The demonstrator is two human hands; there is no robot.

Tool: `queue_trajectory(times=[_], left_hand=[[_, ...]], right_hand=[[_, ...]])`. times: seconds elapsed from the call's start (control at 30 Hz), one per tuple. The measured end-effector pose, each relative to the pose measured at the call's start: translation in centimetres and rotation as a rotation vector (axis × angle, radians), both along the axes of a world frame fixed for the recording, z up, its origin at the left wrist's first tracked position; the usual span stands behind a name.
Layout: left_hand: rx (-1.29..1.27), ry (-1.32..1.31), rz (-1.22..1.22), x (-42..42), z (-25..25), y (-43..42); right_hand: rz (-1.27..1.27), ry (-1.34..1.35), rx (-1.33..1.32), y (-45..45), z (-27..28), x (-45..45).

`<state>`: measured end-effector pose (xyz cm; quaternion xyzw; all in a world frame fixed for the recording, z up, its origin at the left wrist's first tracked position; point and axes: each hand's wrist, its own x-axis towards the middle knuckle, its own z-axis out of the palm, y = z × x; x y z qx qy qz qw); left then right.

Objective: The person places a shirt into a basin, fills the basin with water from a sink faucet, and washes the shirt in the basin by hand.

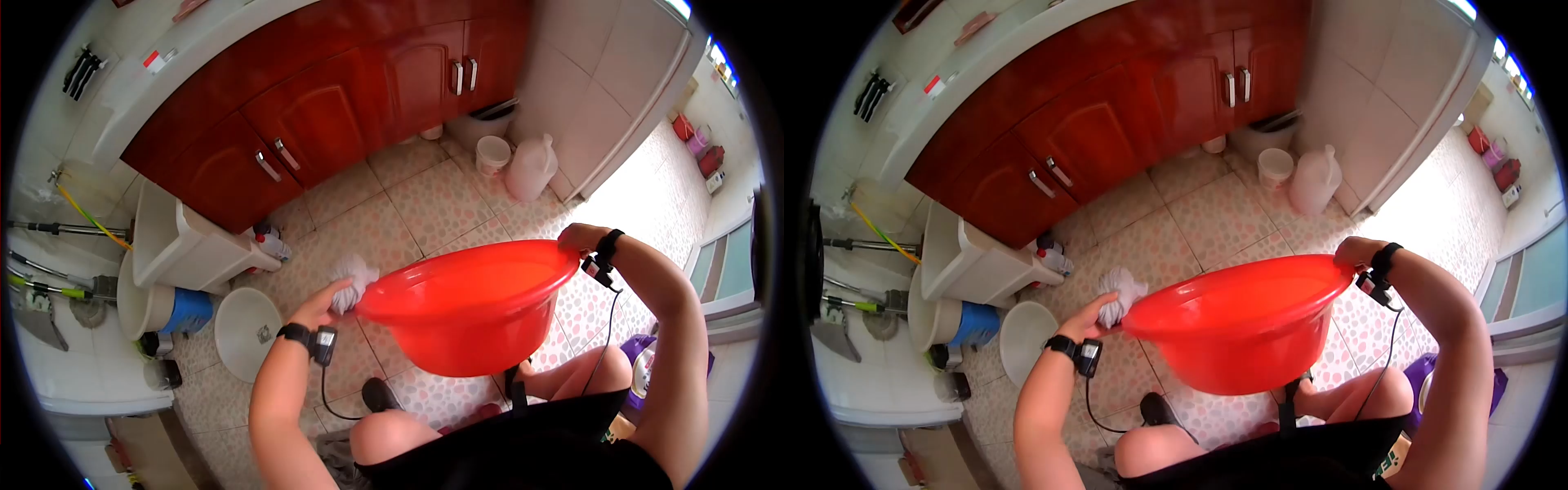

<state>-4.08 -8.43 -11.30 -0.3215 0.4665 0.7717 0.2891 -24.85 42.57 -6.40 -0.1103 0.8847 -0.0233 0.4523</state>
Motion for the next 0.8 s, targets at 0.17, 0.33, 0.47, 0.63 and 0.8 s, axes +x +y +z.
queue_trajectory(times=[0.17, 0.33, 0.47, 0.63, 0.8], left_hand=[[0.073, 0.186, 0.175, -13.2, -1.3, 1.6], [-0.103, 0.126, 0.259, -20.1, -5.2, 1.8], [-0.004, 0.127, 0.124, -18.5, -7.9, 0.4], [-0.001, 0.171, 0.258, -14.0, -5.8, 1.0], [-0.137, 0.242, 0.223, -7.6, -1.1, 2.0]], right_hand=[[0.281, 0.16, 0.262, -0.7, -1.0, -10.2], [0.254, 0.414, 0.202, 0.0, -3.3, -15.2], [0.342, 0.281, 0.25, 1.6, -7.8, -15.2], [-0.239, 0.358, -0.203, 1.2, -7.0, -10.5], [-0.397, 0.283, -0.402, -2.0, -1.2, -4.5]])
